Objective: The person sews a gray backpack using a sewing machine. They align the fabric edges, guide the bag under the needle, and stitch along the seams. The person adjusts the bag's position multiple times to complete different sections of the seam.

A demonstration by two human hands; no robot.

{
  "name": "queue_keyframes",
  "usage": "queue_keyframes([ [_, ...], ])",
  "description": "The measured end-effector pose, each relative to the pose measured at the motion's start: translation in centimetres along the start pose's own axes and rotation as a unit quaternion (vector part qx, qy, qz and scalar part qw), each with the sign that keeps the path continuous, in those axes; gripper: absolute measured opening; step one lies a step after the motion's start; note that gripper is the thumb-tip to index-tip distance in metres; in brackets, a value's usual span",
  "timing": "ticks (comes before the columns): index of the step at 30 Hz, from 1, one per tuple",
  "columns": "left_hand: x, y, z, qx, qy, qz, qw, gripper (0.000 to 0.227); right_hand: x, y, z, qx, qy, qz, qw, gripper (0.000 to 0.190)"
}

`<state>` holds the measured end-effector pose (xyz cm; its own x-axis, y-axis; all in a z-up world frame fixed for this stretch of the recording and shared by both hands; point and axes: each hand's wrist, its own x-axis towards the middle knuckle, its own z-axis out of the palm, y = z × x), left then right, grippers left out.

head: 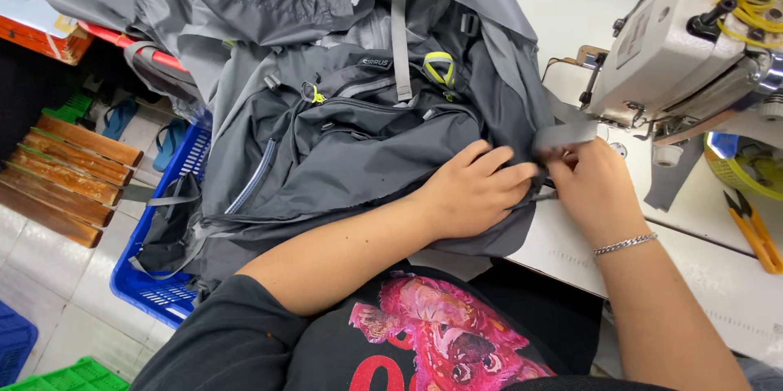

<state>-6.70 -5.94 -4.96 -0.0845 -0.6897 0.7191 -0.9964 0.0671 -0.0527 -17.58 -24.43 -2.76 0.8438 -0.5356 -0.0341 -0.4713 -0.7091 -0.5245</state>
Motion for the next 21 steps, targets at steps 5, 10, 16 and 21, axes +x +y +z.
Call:
queue_keyframes([
  [5, 2.7, -1.6, -2.1, -0.022, -0.137, 0.0, 0.99, 0.012, 0.6, 3.4, -1.4, 0.027, -0.028, -0.083, 0.996, 0.014],
  [10, 3.8, -2.9, -0.5, -0.013, -0.132, -0.011, 0.991, 0.013, -0.8, 3.2, -1.7, 0.124, 0.054, -0.1, 0.986, 0.009],
  [16, 5.4, -4.8, 2.9, 0.003, -0.101, -0.04, 0.994, 0.011, -0.9, 4.5, -1.9, 0.006, 0.064, -0.249, 0.966, 0.034],
  [21, 6.9, -5.9, 5.6, -0.038, -0.077, -0.042, 0.995, 0.008, -0.3, 5.0, -2.4, -0.018, 0.089, -0.194, 0.977, 0.018],
])
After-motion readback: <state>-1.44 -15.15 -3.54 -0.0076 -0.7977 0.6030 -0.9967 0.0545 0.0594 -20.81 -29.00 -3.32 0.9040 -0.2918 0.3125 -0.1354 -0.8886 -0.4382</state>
